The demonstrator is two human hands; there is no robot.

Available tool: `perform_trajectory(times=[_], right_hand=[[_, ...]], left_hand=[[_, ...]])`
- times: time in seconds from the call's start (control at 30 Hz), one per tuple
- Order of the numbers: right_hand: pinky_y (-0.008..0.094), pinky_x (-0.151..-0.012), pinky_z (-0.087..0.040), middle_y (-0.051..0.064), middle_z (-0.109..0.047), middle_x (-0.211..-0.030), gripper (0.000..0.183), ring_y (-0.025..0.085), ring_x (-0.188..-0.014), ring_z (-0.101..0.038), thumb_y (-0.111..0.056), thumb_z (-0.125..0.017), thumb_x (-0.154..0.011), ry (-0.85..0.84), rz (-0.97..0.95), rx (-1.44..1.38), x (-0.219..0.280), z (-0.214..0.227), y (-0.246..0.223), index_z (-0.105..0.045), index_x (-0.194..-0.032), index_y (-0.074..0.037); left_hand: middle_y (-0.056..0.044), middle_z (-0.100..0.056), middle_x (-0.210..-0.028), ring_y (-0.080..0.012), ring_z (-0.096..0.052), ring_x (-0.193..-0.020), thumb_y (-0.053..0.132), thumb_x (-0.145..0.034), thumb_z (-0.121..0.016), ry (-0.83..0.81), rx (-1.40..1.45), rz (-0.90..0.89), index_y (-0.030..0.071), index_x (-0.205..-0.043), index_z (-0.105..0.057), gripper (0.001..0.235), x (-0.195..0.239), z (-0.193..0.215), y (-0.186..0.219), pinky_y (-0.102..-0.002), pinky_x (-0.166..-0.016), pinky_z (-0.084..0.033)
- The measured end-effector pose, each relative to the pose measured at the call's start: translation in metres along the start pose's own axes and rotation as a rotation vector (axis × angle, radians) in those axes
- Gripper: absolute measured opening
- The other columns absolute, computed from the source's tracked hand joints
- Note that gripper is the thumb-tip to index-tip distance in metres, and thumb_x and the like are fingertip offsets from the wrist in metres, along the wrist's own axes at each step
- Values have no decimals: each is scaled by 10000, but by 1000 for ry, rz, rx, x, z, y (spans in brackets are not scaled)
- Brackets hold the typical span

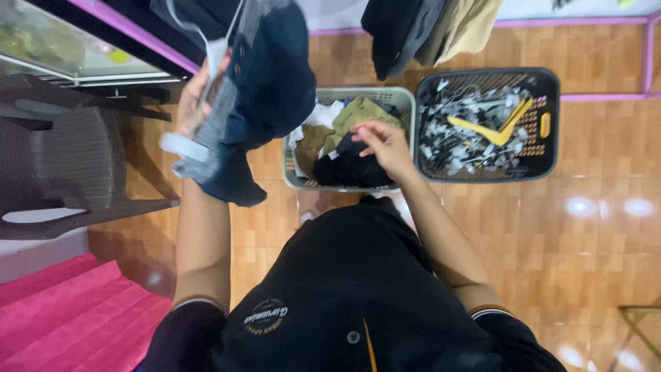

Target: The person sits on the floor and hangs clothes using hangers with clips. They pick up garments from a laundry basket, attach them to hangers, and place the hangers on a nearby clothing rack.

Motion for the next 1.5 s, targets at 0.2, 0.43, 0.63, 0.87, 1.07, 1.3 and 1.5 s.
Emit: perform_trajectory(times=[0.2,0.43,0.63,0.87,1.07,1.3,1.5], right_hand=[[288,-785,-642,91,-657,-1355,417,202,-1157,-682,-258,-621,-1016,-310,-78,204,-27,-13,-15,-585,-1404,-111],[381,-1036,-516,181,-528,-1524,754,291,-1373,-543,-285,-764,-943,-292,170,424,-29,-62,-38,-419,-1589,-105],[407,-1138,-475,208,-524,-1530,902,293,-1394,-549,-312,-839,-866,-150,173,340,-54,-95,-32,-345,-1574,-50],[391,-1237,-308,240,-430,-1622,727,327,-1520,-402,-236,-683,-993,128,274,541,-82,-133,-8,-340,-1606,-47],[390,-1272,-202,250,-158,-1719,547,350,-1609,-164,-200,-502,-1110,316,295,582,-101,-159,8,-364,-1619,-53],[381,-1286,-206,188,-209,-1737,513,316,-1613,-230,-237,-454,-1129,338,307,450,-104,-154,-12,-384,-1603,-53],[385,-1316,-212,161,-302,-1724,509,310,-1630,-263,-271,-441,-1147,330,382,524,-128,-108,-43,-412,-1601,-43]], left_hand=[[-80,-383,-1653,-238,-397,-1566,218,-779,-891,125,-67,124,18,-1529,-567,841,16,-31,-63,-384,-1314,-319],[-8,-358,-1579,-182,-398,-1484,53,-768,-884,248,-76,196,75,-1455,-582,751,28,-37,-139,-376,-1186,-422],[-58,-580,-1310,-169,-578,-1188,-33,-1030,-728,459,209,226,26,-1410,-624,399,34,-42,-200,-341,-1074,-473],[-46,-529,-1464,-170,-541,-1306,86,-1043,-599,347,211,214,125,-1522,-409,517,12,-37,-195,-316,-1131,-427],[-81,-385,-1646,-182,-443,-1431,131,-1112,-445,195,423,337,106,-1654,-307,560,19,-30,-216,-290,-1189,-346],[-60,-320,-1702,-180,-345,-1530,155,-1121,-438,111,360,274,103,-1670,-272,576,-1,-39,-202,-304,-1264,-273],[-60,-243,-1751,-199,-276,-1602,188,-1137,-450,76,249,150,96,-1672,-262,574,-62,-58,-186,-331,-1316,-240]])
Point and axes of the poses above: each hand's wrist, its own x-axis away from the middle knuckle, its own z-axis out of the back of the hand, y = z × x, the point moved 3 cm from there along -x, towards the middle knuckle
